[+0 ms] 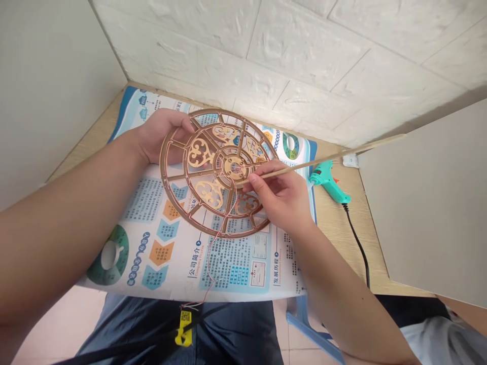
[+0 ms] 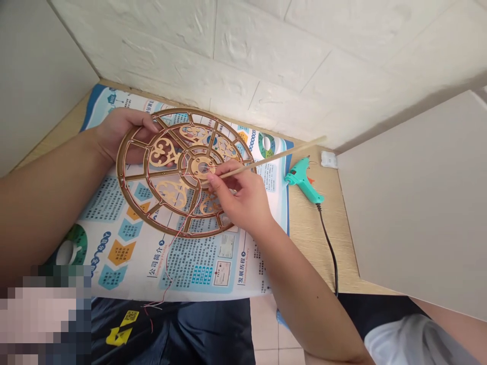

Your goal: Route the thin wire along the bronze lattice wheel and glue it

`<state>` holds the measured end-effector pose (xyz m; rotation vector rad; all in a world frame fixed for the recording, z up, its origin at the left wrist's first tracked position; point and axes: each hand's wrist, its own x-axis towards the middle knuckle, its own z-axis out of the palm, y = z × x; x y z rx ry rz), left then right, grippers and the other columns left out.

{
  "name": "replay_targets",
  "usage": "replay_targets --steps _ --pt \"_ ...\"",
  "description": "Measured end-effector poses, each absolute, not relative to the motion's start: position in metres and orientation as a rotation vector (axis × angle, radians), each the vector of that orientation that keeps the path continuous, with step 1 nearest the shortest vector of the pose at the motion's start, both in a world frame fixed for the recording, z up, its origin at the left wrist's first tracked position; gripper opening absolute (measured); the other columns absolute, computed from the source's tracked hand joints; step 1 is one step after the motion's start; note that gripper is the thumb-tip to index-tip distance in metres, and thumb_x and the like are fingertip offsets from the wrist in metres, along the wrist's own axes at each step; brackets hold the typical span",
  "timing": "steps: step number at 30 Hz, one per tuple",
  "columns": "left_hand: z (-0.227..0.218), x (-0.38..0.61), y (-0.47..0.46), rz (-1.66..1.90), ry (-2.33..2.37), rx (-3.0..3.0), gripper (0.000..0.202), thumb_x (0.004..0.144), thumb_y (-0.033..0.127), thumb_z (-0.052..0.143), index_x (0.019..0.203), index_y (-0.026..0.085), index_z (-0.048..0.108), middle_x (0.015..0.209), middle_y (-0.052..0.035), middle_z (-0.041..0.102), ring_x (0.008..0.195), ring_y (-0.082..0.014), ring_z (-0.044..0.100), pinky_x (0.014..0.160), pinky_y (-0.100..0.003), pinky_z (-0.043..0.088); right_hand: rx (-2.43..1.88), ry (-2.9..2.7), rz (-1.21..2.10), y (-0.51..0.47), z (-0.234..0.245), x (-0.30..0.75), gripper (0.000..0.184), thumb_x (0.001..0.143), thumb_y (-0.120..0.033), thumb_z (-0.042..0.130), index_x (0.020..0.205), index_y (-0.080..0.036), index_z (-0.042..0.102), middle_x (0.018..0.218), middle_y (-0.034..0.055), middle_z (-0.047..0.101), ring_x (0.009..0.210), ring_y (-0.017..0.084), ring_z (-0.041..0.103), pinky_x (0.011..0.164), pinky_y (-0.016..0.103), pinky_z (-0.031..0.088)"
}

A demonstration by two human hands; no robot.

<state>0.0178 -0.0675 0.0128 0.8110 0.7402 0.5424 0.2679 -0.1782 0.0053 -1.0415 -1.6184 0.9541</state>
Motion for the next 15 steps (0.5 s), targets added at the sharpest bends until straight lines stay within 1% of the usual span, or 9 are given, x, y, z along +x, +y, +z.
replay_targets --steps 3,5,7,9,11,13,15 --pt "0.0129 0.0185 -0.0667 0.547 0.815 0.827 0.051 0.084 0.017 0.037 0.126 -0.006 0.054 0.139 -0.0228 0.059 0.132 -0.0401 0.058 0.111 -0.067 0.041 -1.046 -1.561 0.999 -0.1757 0.0046 0.266 0.019 0.093 -0.037 0.074 0.087 -0.022 0.065 0.083 -0.0015 0.065 0.067 0.012 0.071 0.066 0.028 0.064" --pt "0.0135 0.0192 -0.0663 0.562 0.899 0.831 0.046 0.085 0.018 0.035 0.117 -0.006 0.058 0.129 -0.0223 0.063 0.124 -0.0377 0.063 0.102 -0.063 0.049 -1.061 -1.558 1.01 -0.1748 0.0056 0.2648 0.02 0.092 -0.04 0.075 0.086 -0.022 0.067 0.084 -0.0009 0.067 0.067 0.012 0.07 0.065 0.028 0.063" --pt "0.0144 0.02 -0.0663 0.573 0.962 0.826 0.042 0.086 0.017 0.034 0.109 -0.006 0.06 0.12 -0.0213 0.065 0.117 -0.0341 0.067 0.095 -0.056 0.054 -1.078 -1.538 1.034 -0.1746 0.0069 0.2641 0.023 0.09 -0.043 0.076 0.086 -0.023 0.067 0.083 -0.0007 0.069 0.066 0.012 0.069 0.064 0.029 0.063" --pt "0.0149 0.0205 -0.0664 0.574 0.981 0.816 0.04 0.087 0.017 0.034 0.103 -0.007 0.061 0.113 -0.0201 0.067 0.111 -0.0314 0.069 0.09 -0.051 0.056 -1.089 -1.477 1.074 -0.1745 0.0079 0.2641 0.028 0.089 -0.047 0.078 0.086 -0.023 0.065 0.081 -0.0009 0.07 0.065 0.013 0.07 0.064 0.029 0.064" --pt "0.0144 0.0205 -0.0664 0.57 0.982 0.808 0.04 0.087 0.018 0.034 0.102 -0.007 0.062 0.106 -0.0187 0.068 0.105 -0.0297 0.071 0.085 -0.048 0.057 -1.088 -1.392 1.123 -0.1737 0.0083 0.2647 0.032 0.086 -0.051 0.08 0.087 -0.023 0.063 0.08 -0.001 0.072 0.064 0.014 0.072 0.064 0.03 0.065" --pt "0.0133 0.0204 -0.066 0.555 0.981 0.837 0.04 0.087 0.016 0.034 0.105 -0.007 0.062 0.1 -0.0166 0.068 0.094 -0.0261 0.072 0.08 -0.043 0.057 -1.089 -1.309 1.162 -0.172 0.0082 0.2657 0.035 0.085 -0.053 0.081 0.088 -0.024 0.062 0.077 -0.0012 0.074 0.062 0.015 0.072 0.063 0.031 0.066" --pt "0.0123 0.0209 -0.0657 0.545 0.982 0.915 0.04 0.087 0.012 0.037 0.113 -0.006 0.061 0.096 -0.0133 0.069 0.083 -0.0205 0.071 0.077 -0.037 0.056 -1.099 -1.232 1.189 -0.1692 0.0076 0.267 0.037 0.084 -0.054 0.081 0.086 -0.024 0.06 0.075 -0.0017 0.076 0.061 0.015 0.073 0.061 0.032 0.066"
